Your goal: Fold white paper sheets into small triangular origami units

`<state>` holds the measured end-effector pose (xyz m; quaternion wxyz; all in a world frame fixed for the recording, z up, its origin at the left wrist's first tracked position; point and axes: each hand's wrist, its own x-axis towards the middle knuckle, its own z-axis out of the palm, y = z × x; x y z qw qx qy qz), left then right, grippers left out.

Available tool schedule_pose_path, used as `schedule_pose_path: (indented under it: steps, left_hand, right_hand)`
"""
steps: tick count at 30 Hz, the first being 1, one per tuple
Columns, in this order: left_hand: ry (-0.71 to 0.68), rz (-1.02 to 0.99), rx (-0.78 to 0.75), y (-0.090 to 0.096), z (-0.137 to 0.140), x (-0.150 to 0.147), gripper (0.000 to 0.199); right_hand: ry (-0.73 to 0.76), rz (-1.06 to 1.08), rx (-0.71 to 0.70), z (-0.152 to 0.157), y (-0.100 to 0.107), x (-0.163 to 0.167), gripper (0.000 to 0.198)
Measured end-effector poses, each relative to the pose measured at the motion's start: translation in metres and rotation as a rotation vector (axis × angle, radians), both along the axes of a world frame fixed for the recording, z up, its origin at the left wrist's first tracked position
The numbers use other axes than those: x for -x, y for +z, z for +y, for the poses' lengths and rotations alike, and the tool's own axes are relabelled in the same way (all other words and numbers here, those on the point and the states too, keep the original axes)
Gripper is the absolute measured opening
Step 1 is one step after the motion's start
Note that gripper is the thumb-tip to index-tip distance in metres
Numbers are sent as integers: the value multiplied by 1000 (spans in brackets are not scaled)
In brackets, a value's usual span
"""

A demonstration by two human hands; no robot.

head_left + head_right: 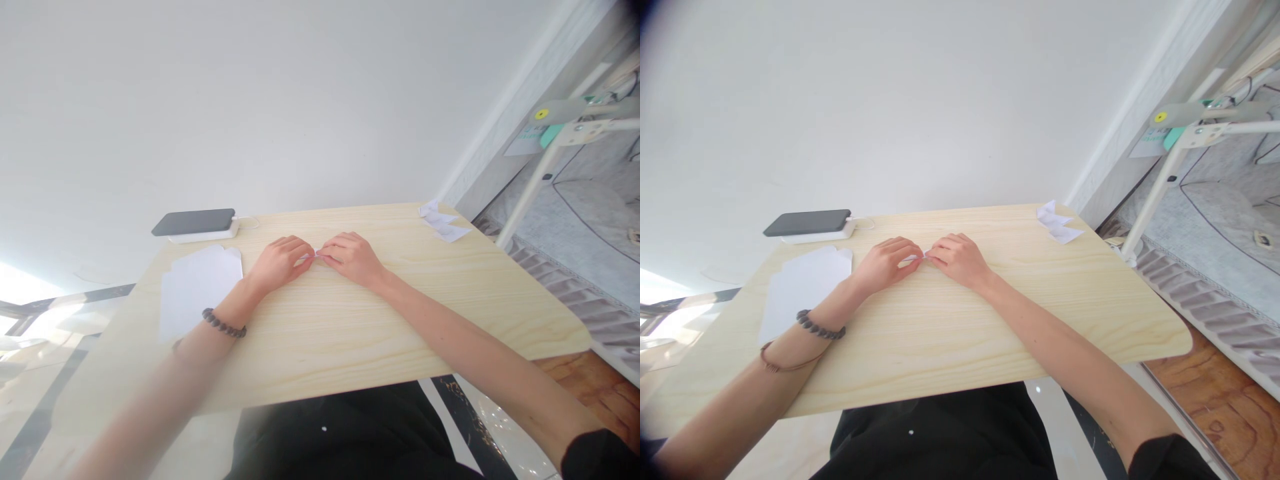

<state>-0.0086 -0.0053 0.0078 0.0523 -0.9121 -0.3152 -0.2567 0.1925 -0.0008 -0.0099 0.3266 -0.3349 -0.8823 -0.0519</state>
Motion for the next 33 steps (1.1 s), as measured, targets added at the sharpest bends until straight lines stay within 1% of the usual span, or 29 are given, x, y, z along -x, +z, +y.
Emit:
schedule_pose_path:
  steps: [6,10,14,18,23,29,33]
  left_hand:
    - [-26,-60,-47,-1,1,-1,12]
    - [-27,-68,-77,0,1,-1,11]
    - [4,-74,-91,2,2,3,11]
    - [30,-77,-95,4,2,6,11]
    - [64,-64,-92,3,3,8,12]
    - [121,-47,-108,1,7,13,12]
    - [114,-49,-102,3,4,9,13]
  right_hand:
    - [-1,-35,-58,-6,3,6,20]
    - [17,-51,-67,-4,4,4,20]
    - [17,-10,-47,1,6,-6,20]
    - [6,11,10,5,8,-15,22]
    - [-12,38,55,8,9,-20,24]
    - [-21,45,62,8,9,-21,25]
    - [-12,34,42,5,8,-15,24]
